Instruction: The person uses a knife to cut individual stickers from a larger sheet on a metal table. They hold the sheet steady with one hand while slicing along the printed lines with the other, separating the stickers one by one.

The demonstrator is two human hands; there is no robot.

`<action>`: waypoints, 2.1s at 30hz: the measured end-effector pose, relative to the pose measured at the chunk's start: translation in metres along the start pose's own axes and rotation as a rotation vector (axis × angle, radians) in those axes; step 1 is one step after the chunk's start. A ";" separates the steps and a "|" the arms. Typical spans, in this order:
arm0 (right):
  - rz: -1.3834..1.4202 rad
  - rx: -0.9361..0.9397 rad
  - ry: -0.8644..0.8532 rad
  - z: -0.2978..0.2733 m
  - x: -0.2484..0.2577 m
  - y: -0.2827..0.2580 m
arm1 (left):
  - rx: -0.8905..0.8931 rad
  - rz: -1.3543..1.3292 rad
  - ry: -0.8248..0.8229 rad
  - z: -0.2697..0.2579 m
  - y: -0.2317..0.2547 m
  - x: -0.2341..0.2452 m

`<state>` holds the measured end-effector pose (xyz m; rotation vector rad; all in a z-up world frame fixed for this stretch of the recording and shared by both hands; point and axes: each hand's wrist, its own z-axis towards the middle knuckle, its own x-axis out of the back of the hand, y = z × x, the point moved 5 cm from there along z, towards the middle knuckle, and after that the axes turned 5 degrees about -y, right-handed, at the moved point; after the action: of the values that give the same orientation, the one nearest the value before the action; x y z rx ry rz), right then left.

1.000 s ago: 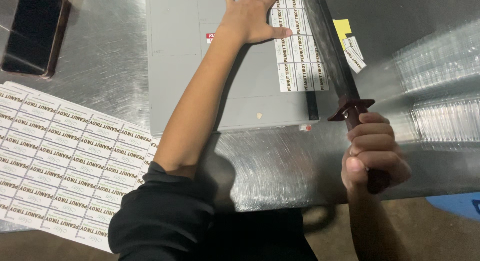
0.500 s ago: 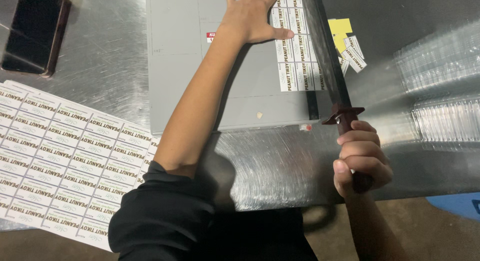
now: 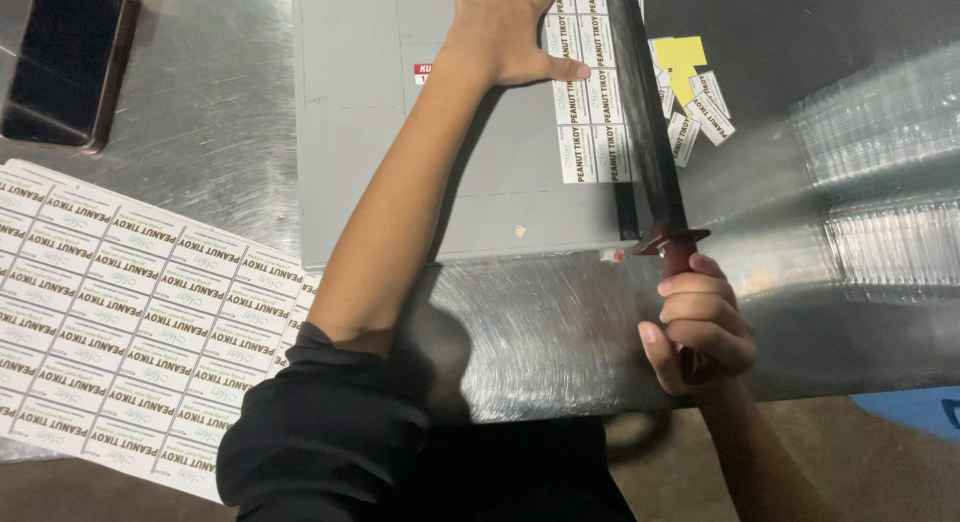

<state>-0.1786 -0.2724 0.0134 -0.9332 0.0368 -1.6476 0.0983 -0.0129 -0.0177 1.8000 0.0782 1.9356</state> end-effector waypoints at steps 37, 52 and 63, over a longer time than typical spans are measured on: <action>0.112 -0.471 -0.510 0.072 -0.067 0.106 | 0.151 -0.002 -0.200 -0.027 -0.020 0.035; 0.074 -0.411 -0.376 0.107 -0.059 0.162 | 0.162 -0.012 -0.231 -0.027 -0.020 0.036; -0.533 -0.394 -0.413 0.070 0.040 0.131 | 0.059 -0.040 -0.171 -0.024 -0.016 0.035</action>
<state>-0.0318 -0.3164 0.0186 -1.6813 -0.1905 -1.9306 0.0799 0.0219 0.0056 1.9792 0.1137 1.7614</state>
